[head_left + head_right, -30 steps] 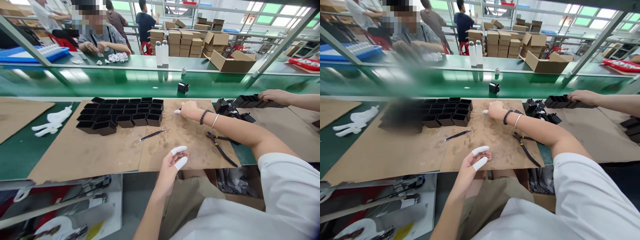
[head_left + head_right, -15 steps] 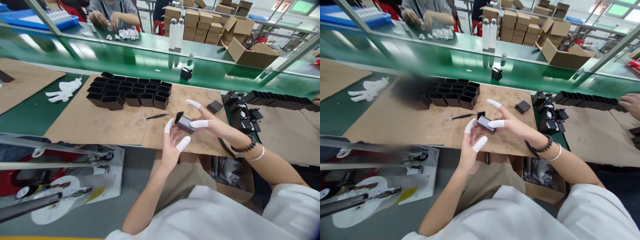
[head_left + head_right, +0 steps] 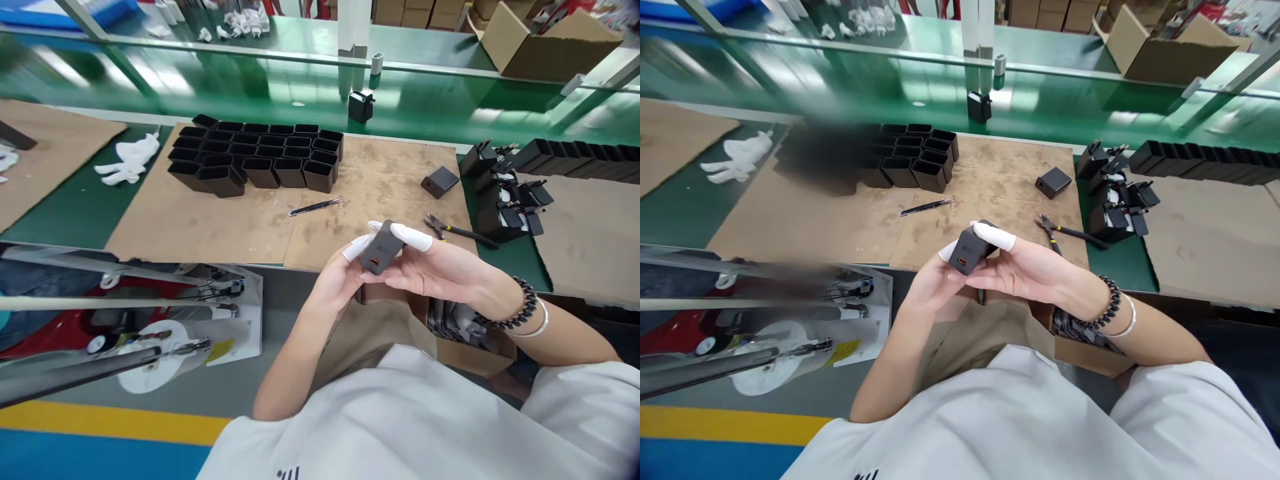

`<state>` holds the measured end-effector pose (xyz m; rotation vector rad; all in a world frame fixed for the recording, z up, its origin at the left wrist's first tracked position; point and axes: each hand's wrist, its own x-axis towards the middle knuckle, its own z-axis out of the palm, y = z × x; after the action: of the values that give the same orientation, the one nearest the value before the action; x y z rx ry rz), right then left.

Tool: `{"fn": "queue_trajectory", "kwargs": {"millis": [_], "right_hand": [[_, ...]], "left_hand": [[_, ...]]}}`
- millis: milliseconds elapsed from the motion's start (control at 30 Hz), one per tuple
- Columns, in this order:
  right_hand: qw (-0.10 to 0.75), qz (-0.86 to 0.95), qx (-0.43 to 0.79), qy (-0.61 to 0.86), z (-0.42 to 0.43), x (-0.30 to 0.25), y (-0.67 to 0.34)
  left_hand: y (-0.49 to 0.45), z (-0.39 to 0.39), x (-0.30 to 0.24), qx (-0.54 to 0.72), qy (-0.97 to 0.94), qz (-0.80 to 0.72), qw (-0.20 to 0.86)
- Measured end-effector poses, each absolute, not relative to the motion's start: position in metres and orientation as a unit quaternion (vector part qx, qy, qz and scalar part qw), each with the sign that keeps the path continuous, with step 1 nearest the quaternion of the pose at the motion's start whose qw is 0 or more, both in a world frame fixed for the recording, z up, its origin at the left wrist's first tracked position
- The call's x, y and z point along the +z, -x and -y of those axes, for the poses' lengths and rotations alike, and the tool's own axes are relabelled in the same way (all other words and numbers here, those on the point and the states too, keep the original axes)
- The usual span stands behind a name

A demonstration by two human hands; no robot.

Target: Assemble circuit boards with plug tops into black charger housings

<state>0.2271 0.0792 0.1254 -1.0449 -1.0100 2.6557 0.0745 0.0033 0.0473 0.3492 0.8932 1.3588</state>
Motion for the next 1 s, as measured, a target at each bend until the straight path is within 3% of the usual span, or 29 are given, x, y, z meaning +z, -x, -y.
{"fn": "queue_trajectory", "kwargs": {"millis": [100,200,267,567,800,1000], "right_hand": [[0.115,0.473,0.809,0.33,-0.075,0.122,-0.231],[0.229,0.643,0.662,0.311,-0.067,0.115,-0.234],[0.256,0.706,0.585,0.306,-0.062,0.11,-0.236],[0.119,0.808,0.513,0.264,-0.064,0.127,-0.254],[0.228,0.81,0.42,0.34,-0.055,0.129,-0.254],[0.252,0.801,0.427,0.335,-0.053,0.127,-0.259]], "left_hand": [[-0.072,0.004,0.054,0.615,-0.2,-0.389,0.656],[-0.069,0.014,0.062,0.616,-0.308,-0.383,0.615],[-0.07,0.018,0.065,0.611,-0.343,-0.396,0.594],[-0.08,0.02,0.059,0.602,-0.32,-0.468,0.562],[-0.081,0.026,0.06,0.591,-0.388,-0.458,0.539],[-0.075,0.028,0.063,0.59,-0.409,-0.456,0.526]]}}
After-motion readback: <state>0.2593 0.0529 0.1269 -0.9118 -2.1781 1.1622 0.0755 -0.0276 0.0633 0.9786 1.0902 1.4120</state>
